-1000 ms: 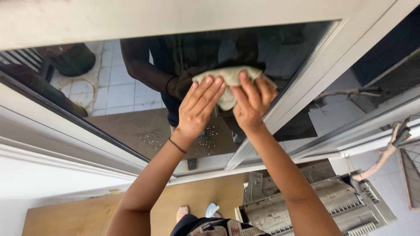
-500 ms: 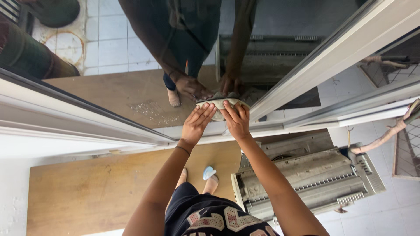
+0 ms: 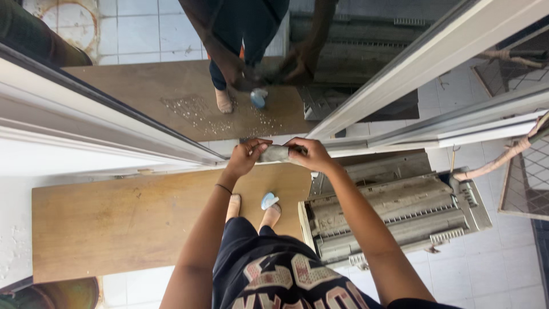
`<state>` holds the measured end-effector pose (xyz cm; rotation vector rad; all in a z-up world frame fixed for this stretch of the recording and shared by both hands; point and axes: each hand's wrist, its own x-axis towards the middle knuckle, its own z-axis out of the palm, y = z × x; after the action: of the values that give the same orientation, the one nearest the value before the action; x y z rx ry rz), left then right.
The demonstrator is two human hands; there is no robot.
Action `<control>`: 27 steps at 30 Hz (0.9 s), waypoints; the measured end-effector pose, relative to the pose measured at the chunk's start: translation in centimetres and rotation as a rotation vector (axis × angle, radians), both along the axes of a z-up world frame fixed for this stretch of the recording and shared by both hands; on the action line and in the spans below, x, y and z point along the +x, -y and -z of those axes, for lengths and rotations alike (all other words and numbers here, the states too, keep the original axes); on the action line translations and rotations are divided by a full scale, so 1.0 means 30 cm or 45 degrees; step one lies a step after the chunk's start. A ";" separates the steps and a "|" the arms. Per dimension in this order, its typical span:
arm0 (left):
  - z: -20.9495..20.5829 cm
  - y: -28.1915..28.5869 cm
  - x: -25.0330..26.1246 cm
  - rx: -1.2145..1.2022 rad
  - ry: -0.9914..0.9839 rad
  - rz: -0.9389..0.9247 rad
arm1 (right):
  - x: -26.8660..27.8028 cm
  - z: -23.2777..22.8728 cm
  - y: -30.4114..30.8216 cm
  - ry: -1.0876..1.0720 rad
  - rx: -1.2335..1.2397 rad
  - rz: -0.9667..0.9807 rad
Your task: The person wipes a glass door panel using a cloth and a spray bottle, cleaning different areas of the glass surface.
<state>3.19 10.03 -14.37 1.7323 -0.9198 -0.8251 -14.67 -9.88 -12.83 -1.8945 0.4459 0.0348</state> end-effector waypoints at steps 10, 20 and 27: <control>-0.203 0.014 -0.029 -0.287 -0.370 0.241 | -0.122 -0.146 0.031 0.181 0.198 0.086; -0.209 0.022 -0.099 -0.478 -0.454 0.352 | -0.130 -0.414 0.000 0.404 0.154 0.261; -0.090 0.041 -0.184 0.053 -0.247 0.412 | -0.113 -0.406 0.029 0.603 0.465 0.399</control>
<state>-2.34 8.79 -11.65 1.5264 -1.0705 -1.2086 -18.06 -10.76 -0.66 -1.3979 0.3733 -0.4981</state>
